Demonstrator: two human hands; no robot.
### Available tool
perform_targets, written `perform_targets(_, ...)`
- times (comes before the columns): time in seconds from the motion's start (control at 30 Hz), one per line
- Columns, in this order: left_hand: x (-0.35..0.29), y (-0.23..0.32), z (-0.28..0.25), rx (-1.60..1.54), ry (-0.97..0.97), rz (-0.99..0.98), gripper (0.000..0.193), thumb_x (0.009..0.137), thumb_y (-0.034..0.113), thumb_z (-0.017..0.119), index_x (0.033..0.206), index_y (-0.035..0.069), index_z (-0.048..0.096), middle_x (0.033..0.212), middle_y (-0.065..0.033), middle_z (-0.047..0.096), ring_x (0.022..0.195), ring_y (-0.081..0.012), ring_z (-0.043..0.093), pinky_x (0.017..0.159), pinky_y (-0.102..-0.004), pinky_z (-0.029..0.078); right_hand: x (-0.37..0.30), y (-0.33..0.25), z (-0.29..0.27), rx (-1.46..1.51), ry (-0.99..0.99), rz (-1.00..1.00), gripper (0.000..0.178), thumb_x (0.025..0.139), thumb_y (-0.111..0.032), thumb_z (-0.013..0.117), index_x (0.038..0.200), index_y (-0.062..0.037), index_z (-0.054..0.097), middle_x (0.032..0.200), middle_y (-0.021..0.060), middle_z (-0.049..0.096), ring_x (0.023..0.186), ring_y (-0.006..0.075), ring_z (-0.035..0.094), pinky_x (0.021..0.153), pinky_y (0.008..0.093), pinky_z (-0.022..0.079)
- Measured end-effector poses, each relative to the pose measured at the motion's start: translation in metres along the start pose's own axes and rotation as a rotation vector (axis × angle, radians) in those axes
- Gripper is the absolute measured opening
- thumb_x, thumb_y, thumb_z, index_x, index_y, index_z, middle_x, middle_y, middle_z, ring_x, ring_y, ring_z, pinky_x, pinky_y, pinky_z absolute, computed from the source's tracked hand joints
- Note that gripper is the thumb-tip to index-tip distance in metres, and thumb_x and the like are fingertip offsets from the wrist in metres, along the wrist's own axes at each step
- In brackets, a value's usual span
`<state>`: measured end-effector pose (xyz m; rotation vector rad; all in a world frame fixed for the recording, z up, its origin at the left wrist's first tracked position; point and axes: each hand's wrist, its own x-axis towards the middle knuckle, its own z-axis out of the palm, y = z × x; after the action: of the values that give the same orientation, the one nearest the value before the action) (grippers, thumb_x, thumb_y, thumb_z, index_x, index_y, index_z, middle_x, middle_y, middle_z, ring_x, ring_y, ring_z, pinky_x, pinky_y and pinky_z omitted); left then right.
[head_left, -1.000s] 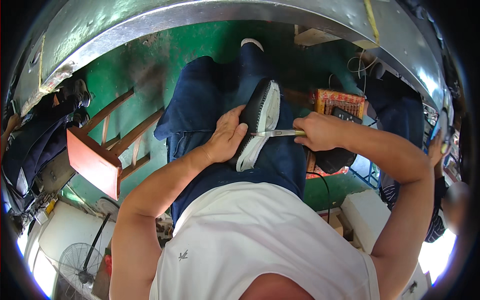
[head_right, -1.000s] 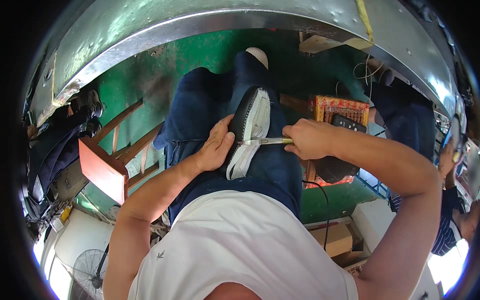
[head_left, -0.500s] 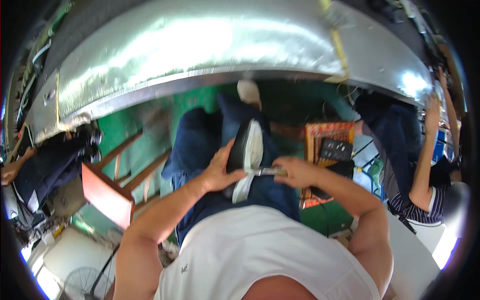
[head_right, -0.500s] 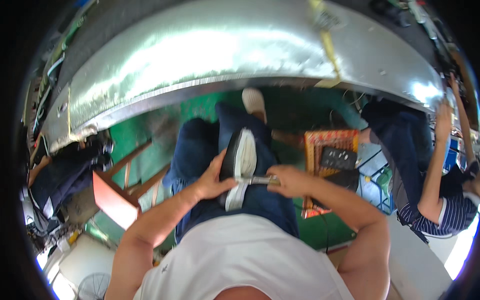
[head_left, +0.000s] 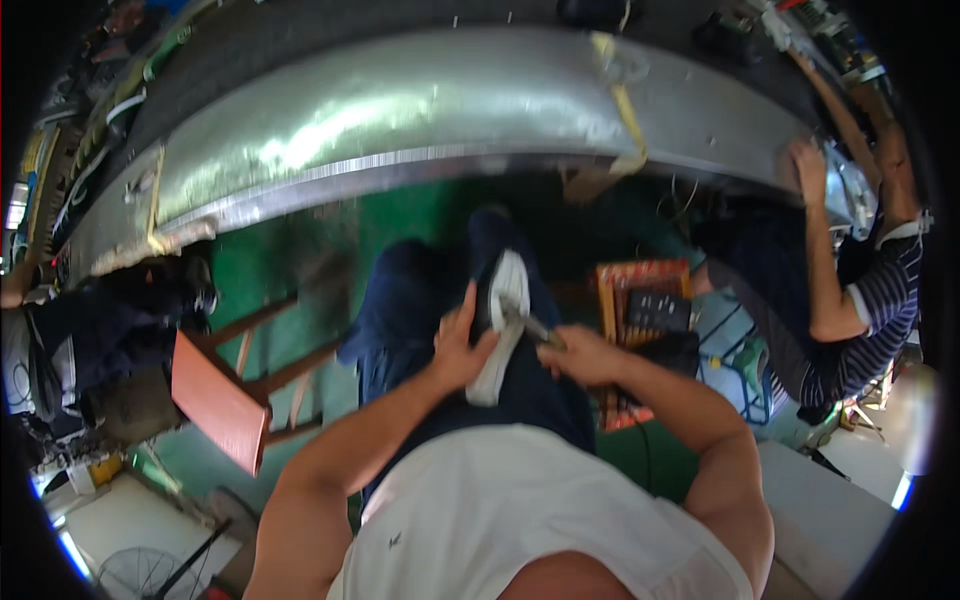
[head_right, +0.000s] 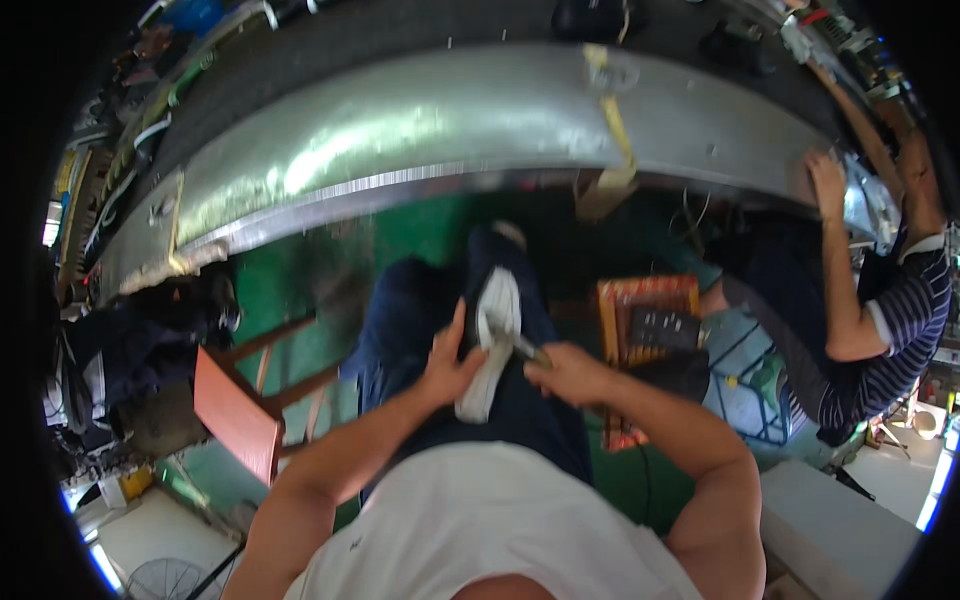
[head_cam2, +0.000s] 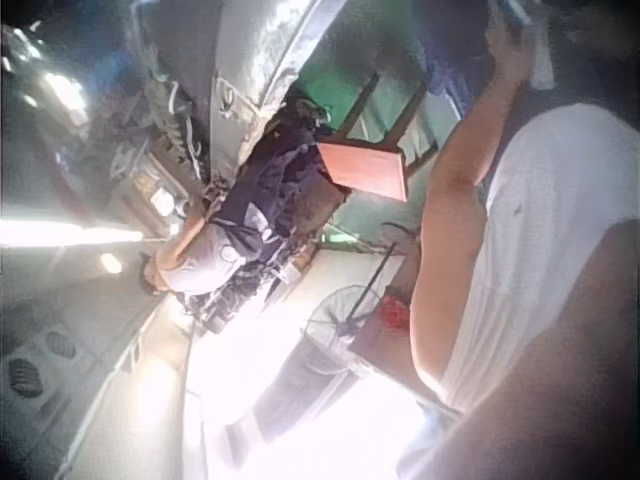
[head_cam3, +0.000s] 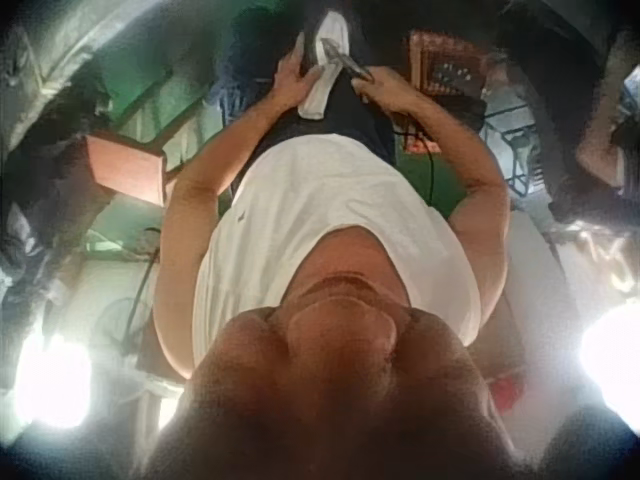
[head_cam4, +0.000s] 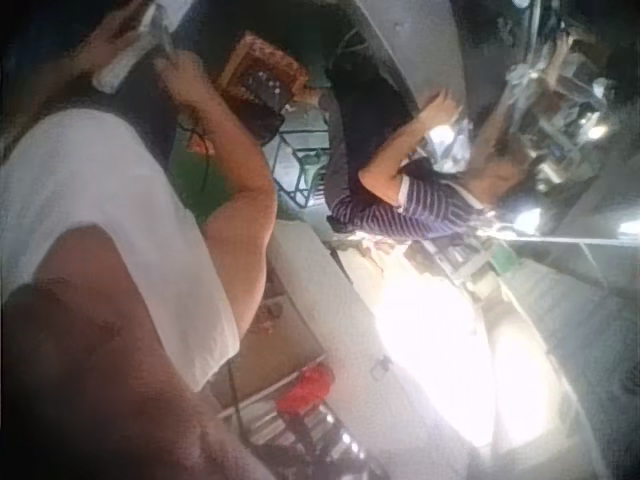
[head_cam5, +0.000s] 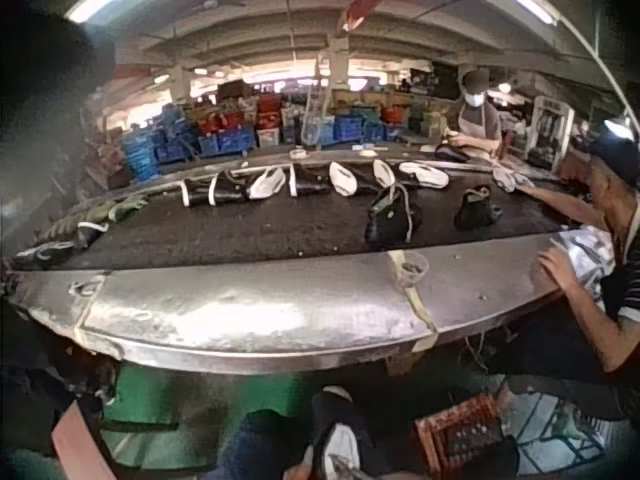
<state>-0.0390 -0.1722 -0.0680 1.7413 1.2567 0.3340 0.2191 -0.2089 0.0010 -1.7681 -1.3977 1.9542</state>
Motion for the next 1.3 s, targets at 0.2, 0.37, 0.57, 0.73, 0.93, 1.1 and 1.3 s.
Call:
perform_targets(0.2, 0.012, 0.011, -0.011, -0.001, 0.091, 0.237, 0.081, 0.095, 0.018, 0.062, 0.162, 0.016, 0.016, 0.147, -0.0337, 0.040, 0.133, -0.0502, 0.043, 0.113, -0.0469, 0.038, 0.015, 0.006, 0.048, 0.011, 0.269, -0.089, 0.033, 0.097, -0.034, 0.064, 0.095, -0.0006, 0.062, 0.075, 0.0074, 0.067, 0.070, 0.0175, 0.067, 0.068, 0.0351, 0.051)
perform_targets(0.37, 0.005, 0.023, -0.014, 0.128, -0.020, 0.175, 0.069, 0.099, 0.020, 0.054, 0.160, 0.026, 0.023, 0.151, -0.0384, 0.032, 0.131, -0.0553, 0.045, 0.109, -0.0453, 0.044, 0.008, 0.012, 0.013, 0.210, 0.001, 0.083, 0.028, 0.099, -0.031, 0.061, 0.098, -0.0032, 0.063, 0.085, 0.0067, 0.069, 0.074, 0.0160, 0.067, 0.060, 0.0316, 0.053)
perform_targets(0.57, 0.006, 0.043, -0.019, 0.242, -0.102, 0.051, 0.059, 0.102, 0.028, 0.048, 0.157, 0.032, 0.029, 0.147, -0.0409, 0.036, 0.123, -0.0542, 0.053, 0.104, -0.0490, 0.048, -0.019, -0.003, -0.021, 0.296, 0.014, 0.121, 0.036, 0.104, -0.035, 0.052, 0.104, 0.0000, 0.060, 0.092, 0.0072, 0.065, 0.078, 0.0151, 0.066, 0.058, 0.0323, 0.059)
perform_targets(0.73, 0.008, 0.052, -0.025, 0.289, -0.172, 0.065, 0.055, 0.104, 0.028, 0.046, 0.157, 0.032, 0.032, 0.146, -0.0427, 0.035, 0.123, -0.0545, 0.053, 0.104, -0.0493, 0.048, 0.032, -0.008, -0.016, -0.108, 0.154, -0.112, 0.052, 0.106, -0.043, 0.043, 0.089, 0.0035, 0.059, 0.073, 0.0108, 0.063, 0.060, 0.0192, 0.063, 0.062, 0.0362, 0.052)
perform_targets(0.93, 0.004, 0.036, -0.019, 0.232, -0.138, 0.053, 0.066, 0.104, 0.029, 0.046, 0.162, 0.019, 0.015, 0.149, -0.0403, 0.033, 0.130, -0.0514, 0.049, 0.109, -0.0455, 0.044, 0.030, -0.025, -0.012, -0.223, 0.155, -0.163, 0.054, 0.106, -0.046, 0.043, 0.087, 0.0021, 0.060, 0.075, 0.0132, 0.066, 0.065, 0.0225, 0.066, 0.064, 0.0381, 0.053)
perform_targets(1.1, 0.003, 0.036, -0.020, 0.025, -0.115, -0.142, 0.086, 0.101, 0.030, 0.054, 0.160, 0.001, -0.001, 0.153, -0.0361, 0.033, 0.139, -0.0456, 0.043, 0.116, -0.0408, 0.036, 0.022, -0.018, 0.001, -0.289, 0.246, -0.254, 0.050, 0.105, -0.043, 0.045, 0.089, 0.0015, 0.060, 0.077, 0.0150, 0.066, 0.065, 0.0252, 0.066, 0.066, 0.0404, 0.052)
perform_targets(1.3, 0.030, 0.026, -0.050, -0.069, -0.396, -0.221, 0.101, 0.094, 0.039, 0.068, 0.159, -0.003, 0.005, 0.155, -0.0309, 0.036, 0.142, -0.0379, 0.042, 0.116, -0.0383, 0.035, -0.018, -0.020, 0.004, -0.221, 0.120, -0.096, 0.037, 0.100, -0.035, 0.056, 0.090, 0.0009, 0.060, 0.074, 0.0136, 0.066, 0.065, 0.0231, 0.066, 0.064, 0.0381, 0.052)
